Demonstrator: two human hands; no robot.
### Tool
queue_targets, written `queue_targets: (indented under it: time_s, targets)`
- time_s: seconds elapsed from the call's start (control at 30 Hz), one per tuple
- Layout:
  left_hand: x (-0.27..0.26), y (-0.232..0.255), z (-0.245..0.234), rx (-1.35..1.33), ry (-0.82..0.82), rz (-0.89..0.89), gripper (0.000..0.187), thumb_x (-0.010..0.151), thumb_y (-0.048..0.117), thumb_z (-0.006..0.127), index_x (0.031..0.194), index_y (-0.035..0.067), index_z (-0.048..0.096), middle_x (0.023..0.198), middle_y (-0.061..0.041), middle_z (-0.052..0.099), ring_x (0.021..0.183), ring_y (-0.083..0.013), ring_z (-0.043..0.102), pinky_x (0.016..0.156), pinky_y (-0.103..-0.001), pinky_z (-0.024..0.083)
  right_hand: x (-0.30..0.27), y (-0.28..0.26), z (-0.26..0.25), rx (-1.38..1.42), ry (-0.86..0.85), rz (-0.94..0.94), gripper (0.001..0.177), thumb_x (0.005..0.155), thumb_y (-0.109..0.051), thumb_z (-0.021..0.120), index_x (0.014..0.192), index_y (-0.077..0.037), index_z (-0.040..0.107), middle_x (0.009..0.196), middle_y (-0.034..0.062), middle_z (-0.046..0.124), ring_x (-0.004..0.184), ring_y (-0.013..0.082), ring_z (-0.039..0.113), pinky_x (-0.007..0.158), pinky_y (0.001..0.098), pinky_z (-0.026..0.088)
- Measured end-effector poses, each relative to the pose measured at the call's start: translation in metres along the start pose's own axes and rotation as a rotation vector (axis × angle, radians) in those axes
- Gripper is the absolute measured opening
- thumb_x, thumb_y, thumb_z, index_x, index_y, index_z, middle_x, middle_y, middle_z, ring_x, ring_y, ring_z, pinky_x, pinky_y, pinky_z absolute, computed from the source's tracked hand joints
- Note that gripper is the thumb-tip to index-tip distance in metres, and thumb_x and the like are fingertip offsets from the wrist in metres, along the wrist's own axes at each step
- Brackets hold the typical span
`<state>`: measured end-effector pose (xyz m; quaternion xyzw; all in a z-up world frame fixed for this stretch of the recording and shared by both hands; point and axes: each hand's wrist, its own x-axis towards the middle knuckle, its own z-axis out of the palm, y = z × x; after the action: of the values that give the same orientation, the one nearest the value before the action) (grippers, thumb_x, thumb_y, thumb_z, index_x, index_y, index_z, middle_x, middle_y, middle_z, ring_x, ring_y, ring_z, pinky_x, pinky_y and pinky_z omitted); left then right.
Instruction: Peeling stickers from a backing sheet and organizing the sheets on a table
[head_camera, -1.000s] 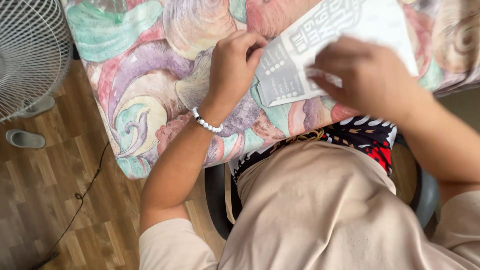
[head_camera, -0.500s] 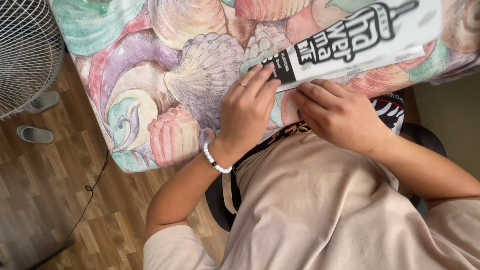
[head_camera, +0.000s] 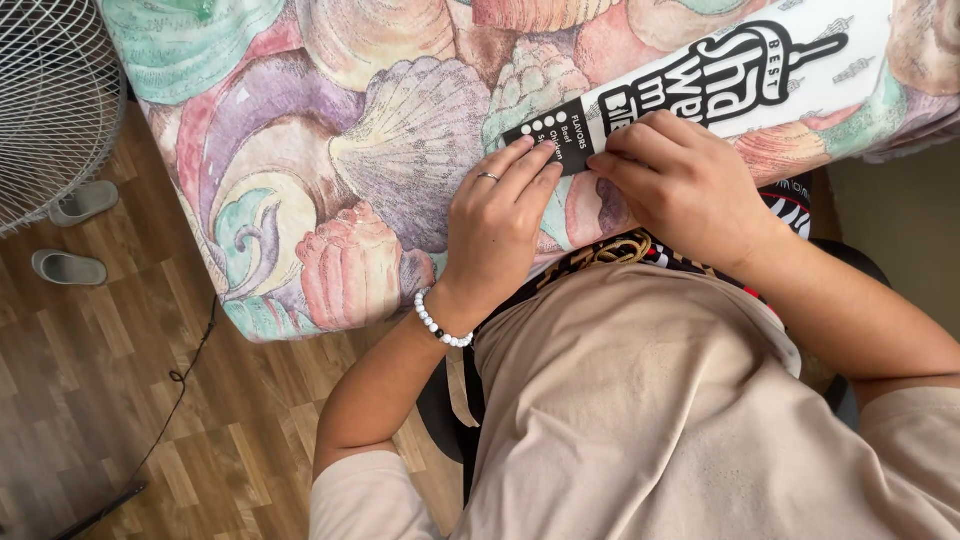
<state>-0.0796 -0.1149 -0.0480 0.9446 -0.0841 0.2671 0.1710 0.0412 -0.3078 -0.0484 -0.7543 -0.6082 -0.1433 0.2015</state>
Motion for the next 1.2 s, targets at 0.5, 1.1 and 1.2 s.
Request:
queue_targets:
  time_s: [0.5, 1.1, 1.2]
  targets:
    - [0.004, 0.001, -0.006, 0.012, -0.044, 0.001, 0.012, 0.098, -0.005, 0.070, 0.109, -0.003, 0.075, 0.127, -0.017, 0.069, 0.112, -0.0338, 0.070, 0.100, -0.047, 0.057, -0.002, 0.005, -0.004, -0.033, -0.032, -0.008, 0.015, 0.104, 0.002, 0.062, 0.110, -0.003, 0.075, 0.110, 0.0073, 0.068, 0.084, 0.0253, 0.058, 0.071, 0.0336, 0.051]
    - [-0.003, -0.001, -0.001, -0.085, -0.139, -0.027, 0.010, 0.105, -0.006, 0.062, 0.113, -0.006, 0.068, 0.147, -0.020, 0.054, 0.140, -0.0372, 0.052, 0.104, -0.043, 0.060, -0.024, 0.027, -0.024, -0.250, -0.131, -0.093, 0.011, 0.107, -0.008, 0.063, 0.112, -0.007, 0.072, 0.111, 0.0043, 0.066, 0.086, 0.0207, 0.060, 0.077, 0.0293, 0.053]
    - [-0.001, -0.002, -0.002, -0.142, -0.132, -0.033, 0.011, 0.105, -0.006, 0.058, 0.113, -0.007, 0.066, 0.143, -0.022, 0.055, 0.139, -0.0401, 0.052, 0.110, -0.047, 0.056, -0.023, 0.030, -0.025, -0.204, -0.123, -0.082, 0.011, 0.110, -0.009, 0.063, 0.112, -0.006, 0.074, 0.111, 0.0044, 0.068, 0.084, 0.0216, 0.059, 0.074, 0.0308, 0.052]
